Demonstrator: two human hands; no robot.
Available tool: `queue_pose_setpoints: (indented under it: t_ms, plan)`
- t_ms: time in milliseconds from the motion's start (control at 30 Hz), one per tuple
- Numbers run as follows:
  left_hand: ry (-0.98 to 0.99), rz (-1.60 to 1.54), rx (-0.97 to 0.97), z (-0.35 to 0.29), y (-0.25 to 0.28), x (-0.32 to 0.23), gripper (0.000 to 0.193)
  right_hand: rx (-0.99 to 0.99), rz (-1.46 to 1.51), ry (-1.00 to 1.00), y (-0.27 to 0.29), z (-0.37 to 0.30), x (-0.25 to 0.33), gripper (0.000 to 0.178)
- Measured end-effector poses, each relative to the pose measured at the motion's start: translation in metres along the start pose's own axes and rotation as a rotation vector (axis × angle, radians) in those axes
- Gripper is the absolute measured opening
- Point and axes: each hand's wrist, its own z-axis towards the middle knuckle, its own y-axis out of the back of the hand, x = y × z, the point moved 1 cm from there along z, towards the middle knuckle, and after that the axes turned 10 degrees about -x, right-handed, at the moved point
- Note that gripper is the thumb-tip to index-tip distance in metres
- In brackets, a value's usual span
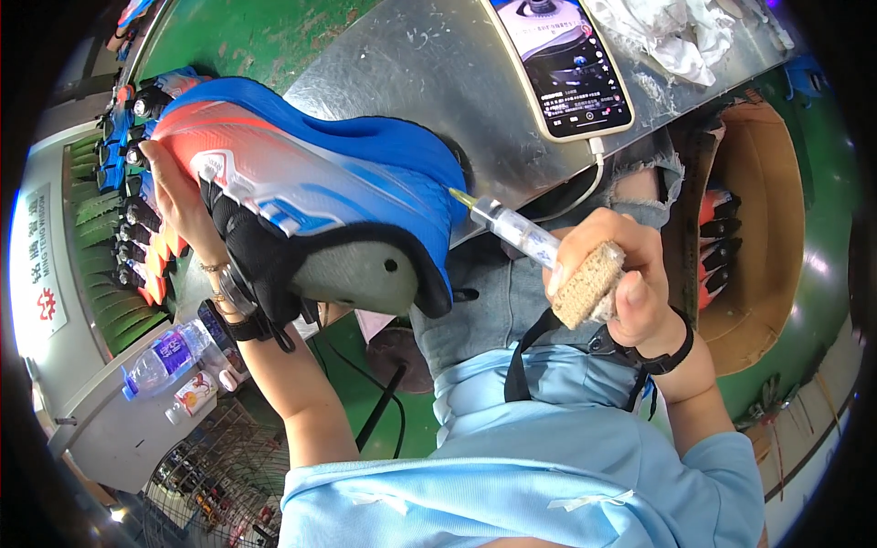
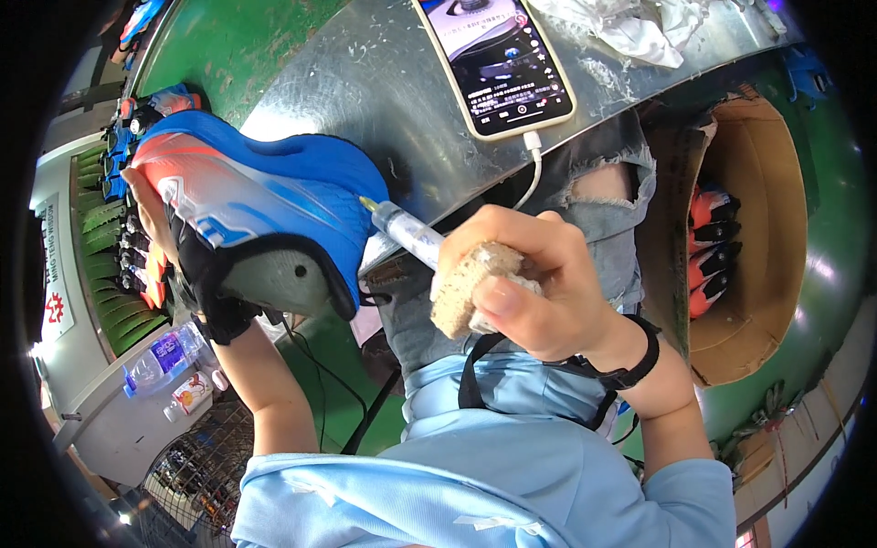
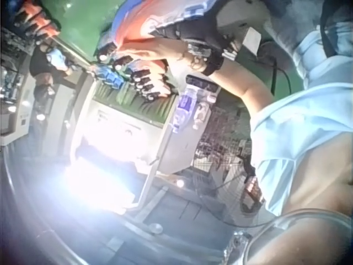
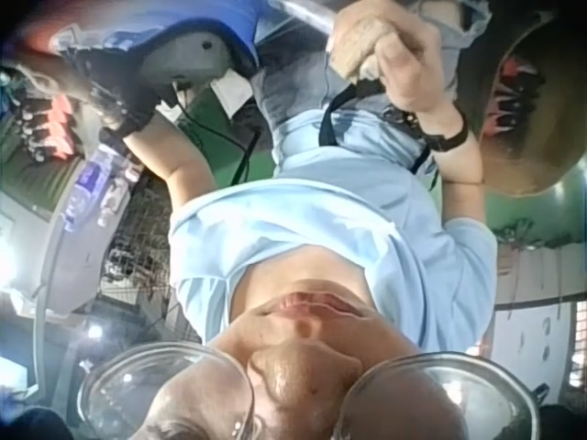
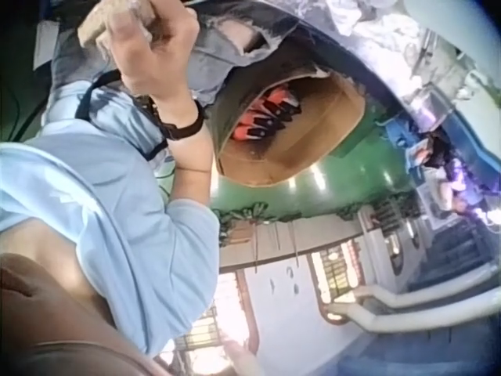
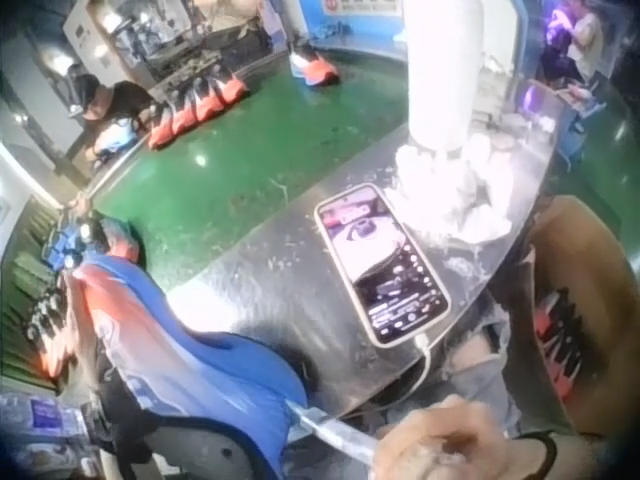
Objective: Apply adhesive liquid to the edges of shoe soles using a syringe dispenser.
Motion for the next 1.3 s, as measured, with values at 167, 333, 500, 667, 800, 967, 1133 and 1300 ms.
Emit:
queue_pose_setpoints:
  t_ms: [167,333,500,667,800,967,1133,1300]
  plan:
    - [0.081,0.048,0.148,-0.020,0.003,0.019,0.045,-0.051,0.046,0.008,-0.011,0.009,-0.001,0.022]
    - [0.858,-0.593,0.154,-0.046,0.017,0.018,0.038,-0.130,0.138,-0.125,-0.021,0.015,-0.005,0.016]
    - [1.055,-0.268,0.065,-0.068,0.080,-0.004,0.028,-0.158,0.125,-0.096,-0.029,0.020,-0.009,0.016]
    - [1.299,-0.329,0.310,-0.111,0.141,-0.048,0.026,-0.176,0.150,-0.131,-0.033,0.020,-0.010,0.019]
    - [1.403,-0.617,0.550,-0.155,0.151,-0.079,0.028,-0.120,-0.017,-0.120,-0.038,0.017,-0.011,0.036]
    - [1.551,-0.884,0.639,-0.183,0.127,-0.103,0.045,-0.212,0.144,-0.194,-0.047,0.005,-0.008,0.022]
    - [1.474,-1.017,0.733,-0.185,0.106,-0.109,0.067,-0.170,0.053,-0.198,-0.044,-0.006,0.003,0.029]
    - [1.490,-1.102,0.782,-0.188,0.098,-0.110,0.066,-0.170,0.038,-0.262,-0.044,-0.017,0.014,0.029]
